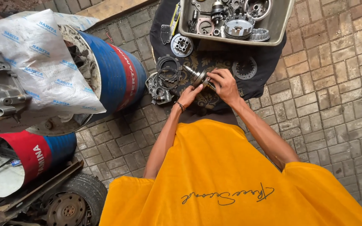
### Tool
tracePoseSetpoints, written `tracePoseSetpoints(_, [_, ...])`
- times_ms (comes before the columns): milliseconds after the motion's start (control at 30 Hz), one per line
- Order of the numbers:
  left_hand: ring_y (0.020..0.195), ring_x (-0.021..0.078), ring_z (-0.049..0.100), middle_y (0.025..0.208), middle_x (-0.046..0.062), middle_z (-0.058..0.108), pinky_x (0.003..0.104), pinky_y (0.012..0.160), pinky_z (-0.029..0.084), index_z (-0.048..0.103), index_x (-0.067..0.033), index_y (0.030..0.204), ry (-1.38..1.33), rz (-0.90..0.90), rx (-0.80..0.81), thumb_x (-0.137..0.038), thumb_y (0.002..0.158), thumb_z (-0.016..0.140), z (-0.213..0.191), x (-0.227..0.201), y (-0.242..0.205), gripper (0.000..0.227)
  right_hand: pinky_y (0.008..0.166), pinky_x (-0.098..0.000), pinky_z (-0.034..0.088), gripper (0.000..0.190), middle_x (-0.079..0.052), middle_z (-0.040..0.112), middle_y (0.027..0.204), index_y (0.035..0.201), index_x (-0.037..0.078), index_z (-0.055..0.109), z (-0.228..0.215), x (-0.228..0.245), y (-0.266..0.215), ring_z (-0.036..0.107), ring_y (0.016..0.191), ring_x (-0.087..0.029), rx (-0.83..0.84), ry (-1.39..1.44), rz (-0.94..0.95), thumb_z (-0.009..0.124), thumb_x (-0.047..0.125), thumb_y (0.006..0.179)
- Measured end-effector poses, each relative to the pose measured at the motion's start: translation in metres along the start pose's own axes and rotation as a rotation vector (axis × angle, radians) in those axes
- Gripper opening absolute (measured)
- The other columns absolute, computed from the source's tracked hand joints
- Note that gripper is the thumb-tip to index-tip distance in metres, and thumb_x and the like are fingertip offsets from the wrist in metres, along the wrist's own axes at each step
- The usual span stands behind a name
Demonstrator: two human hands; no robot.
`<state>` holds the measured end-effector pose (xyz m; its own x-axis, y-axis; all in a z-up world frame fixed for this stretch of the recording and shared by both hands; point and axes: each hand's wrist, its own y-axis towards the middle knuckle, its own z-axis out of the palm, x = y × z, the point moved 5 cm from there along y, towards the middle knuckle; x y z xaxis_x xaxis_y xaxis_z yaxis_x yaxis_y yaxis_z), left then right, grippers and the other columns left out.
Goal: Inspecting a motorcycle crankshaft by rotating the connecting rod and wiping it clean with a cloth
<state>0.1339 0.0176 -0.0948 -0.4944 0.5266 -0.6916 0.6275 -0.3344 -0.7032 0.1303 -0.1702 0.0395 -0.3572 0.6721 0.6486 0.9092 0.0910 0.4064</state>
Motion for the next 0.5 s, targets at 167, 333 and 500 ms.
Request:
tracePoseSetpoints(167, [0.12,0.0445,0.062,0.108,0.026,0.069,0.051,0.101,0.048,0.067,0.0001,0.109,0.023,-0.011,-0.025,-0.085,0.087,0.055,0.0,-0.001,0.002,0.089,0.098,-0.0466,0.054,0.021,-0.011,0.07,0.109,0.119,0.016,0.077,0.003,0.004,-0.004,0.066,0.11,-0.035,-0.023,0.014,-0.015,0.07,0.012,0.1])
tracePoseSetpoints(333, [0.114,0.0434,0.065,0.101,0.024,0.07,0.05,0.097,0.05,0.066,-0.0002,0.107,0.031,0.011,-0.035,-0.08,0.088,0.057,0.0,0.006,0.006,0.083,0.104,-0.0486,0.051,0.02,-0.01,0.069,0.112,0.114,0.017,0.079,0.011,0.015,-0.005,0.064,0.115,-0.036,-0.021,0.024,-0.088,0.067,0.01,0.101])
tracePoseSetpoints(500, [0.115,0.0471,0.064,0.101,0.028,0.069,0.053,0.097,0.049,0.065,0.0021,0.105,0.023,0.035,-0.046,-0.079,0.09,0.056,0.0,0.016,0.016,0.083,0.103,-0.0516,0.051,0.029,-0.013,0.07,0.111,0.11,0.015,0.08,0.017,0.008,-0.012,0.064,0.113,-0.04,-0.04,0.056,-0.133,0.058,-0.001,0.1])
